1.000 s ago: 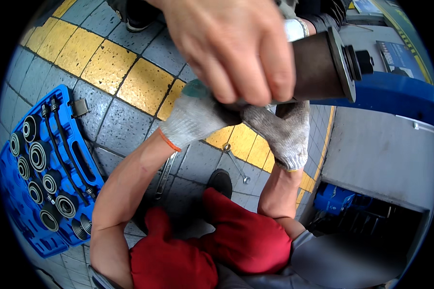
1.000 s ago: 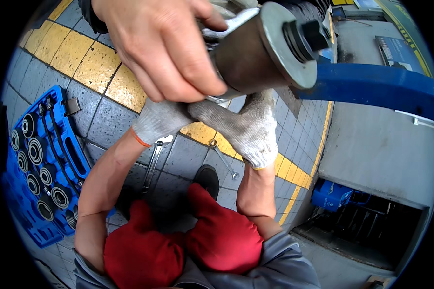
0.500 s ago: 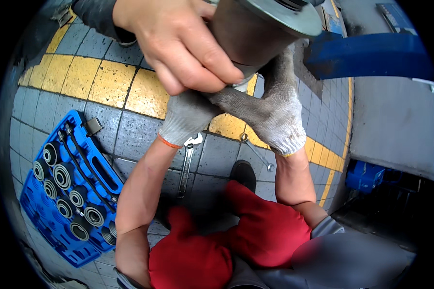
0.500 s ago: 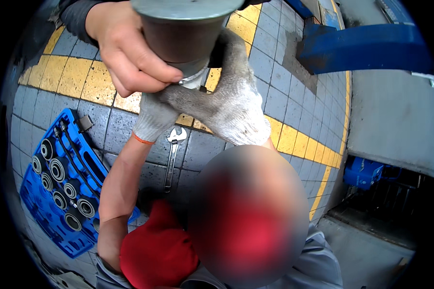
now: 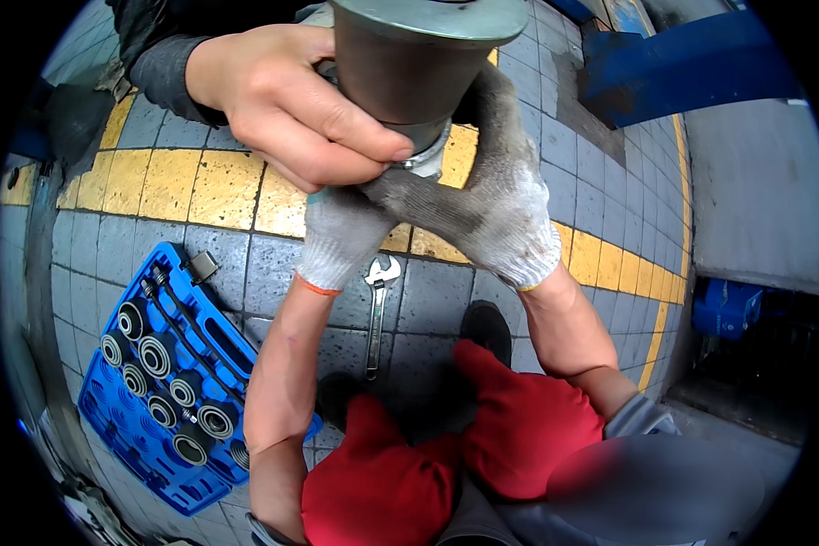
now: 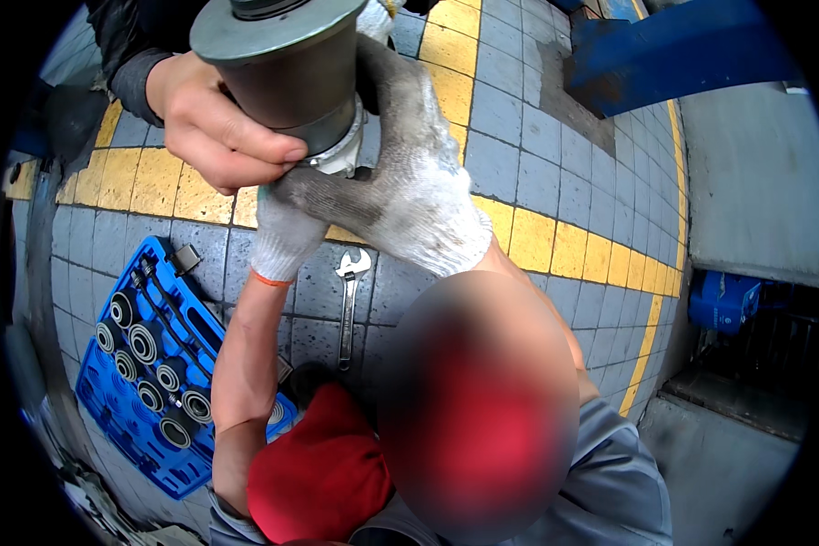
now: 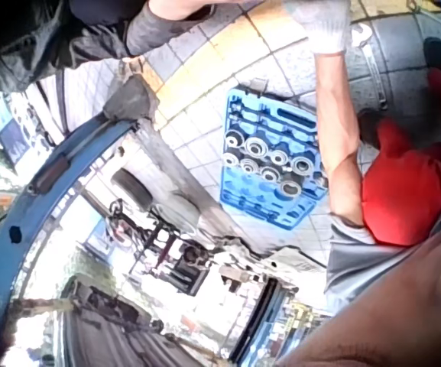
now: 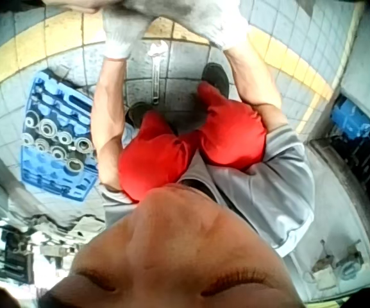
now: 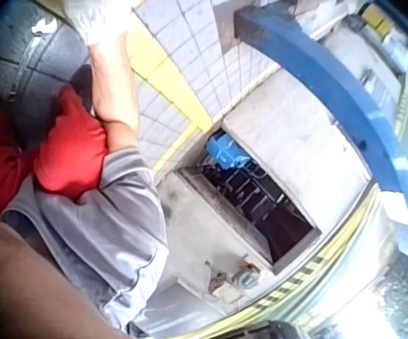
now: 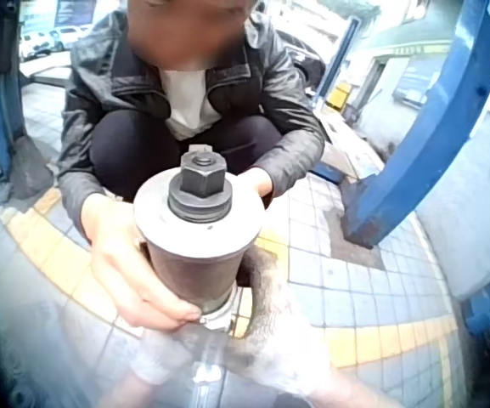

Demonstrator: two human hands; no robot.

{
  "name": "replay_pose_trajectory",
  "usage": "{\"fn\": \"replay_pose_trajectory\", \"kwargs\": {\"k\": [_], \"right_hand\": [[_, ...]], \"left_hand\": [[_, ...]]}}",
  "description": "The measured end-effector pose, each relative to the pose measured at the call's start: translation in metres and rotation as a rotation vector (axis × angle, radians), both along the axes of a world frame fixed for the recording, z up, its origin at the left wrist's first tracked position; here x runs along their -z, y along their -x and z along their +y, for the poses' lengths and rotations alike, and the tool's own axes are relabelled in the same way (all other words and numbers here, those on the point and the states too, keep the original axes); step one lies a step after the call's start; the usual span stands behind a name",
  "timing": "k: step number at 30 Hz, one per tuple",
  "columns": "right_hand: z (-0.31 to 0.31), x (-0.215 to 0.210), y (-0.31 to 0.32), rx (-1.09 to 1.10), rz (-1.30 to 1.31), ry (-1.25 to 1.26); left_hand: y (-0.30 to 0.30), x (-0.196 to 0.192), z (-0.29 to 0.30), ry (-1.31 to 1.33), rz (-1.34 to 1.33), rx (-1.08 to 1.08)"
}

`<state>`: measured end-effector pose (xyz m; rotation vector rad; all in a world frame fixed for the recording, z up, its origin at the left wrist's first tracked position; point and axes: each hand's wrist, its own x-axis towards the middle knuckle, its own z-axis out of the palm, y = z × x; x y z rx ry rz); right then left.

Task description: The person sits on the floor and assembles a cylindrical mechanical component with a flange. They use a wrench to tighten bolts on the assembly while another person holds the part steady.

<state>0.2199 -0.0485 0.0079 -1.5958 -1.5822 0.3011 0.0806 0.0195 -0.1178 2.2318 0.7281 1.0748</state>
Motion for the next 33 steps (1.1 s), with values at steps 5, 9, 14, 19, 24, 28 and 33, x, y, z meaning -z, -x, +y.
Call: {"fn": "replay_pose_trajectory", "kwargs": {"k": [5, 9, 14, 19, 24, 28, 33], "right_hand": [[0.002, 0.000, -0.010, -0.127, 0.169, -0.044], [0.004, -0.009, -0.011, -0.122, 0.146, 0.003], [0.006, -0.018, -0.015, -0.134, 0.102, 0.031], [0.008, -0.018, -0.014, -0.146, 0.120, 0.044], [0.011, -0.021, -0.013, -0.163, 0.129, 0.080], [0.013, -0.017, -0.013, -0.154, 0.161, 0.065], [0.016, -0.009, -0.012, -0.145, 0.145, 0.020]], "left_hand": [[-0.008, 0.001, -0.008, 0.184, -0.008, -0.015], [-0.014, 0.002, -0.009, 0.305, -0.109, 0.027], [-0.015, -0.011, -0.011, 0.280, -0.105, 0.021], [-0.012, -0.012, -0.008, 0.148, -0.134, 0.011], [-0.008, -0.014, -0.009, 0.101, -0.103, -0.024], [-0.007, -0.017, -0.006, 0.053, -0.121, -0.065], [-0.008, -0.008, -0.004, 0.086, -0.211, -0.094]]}}
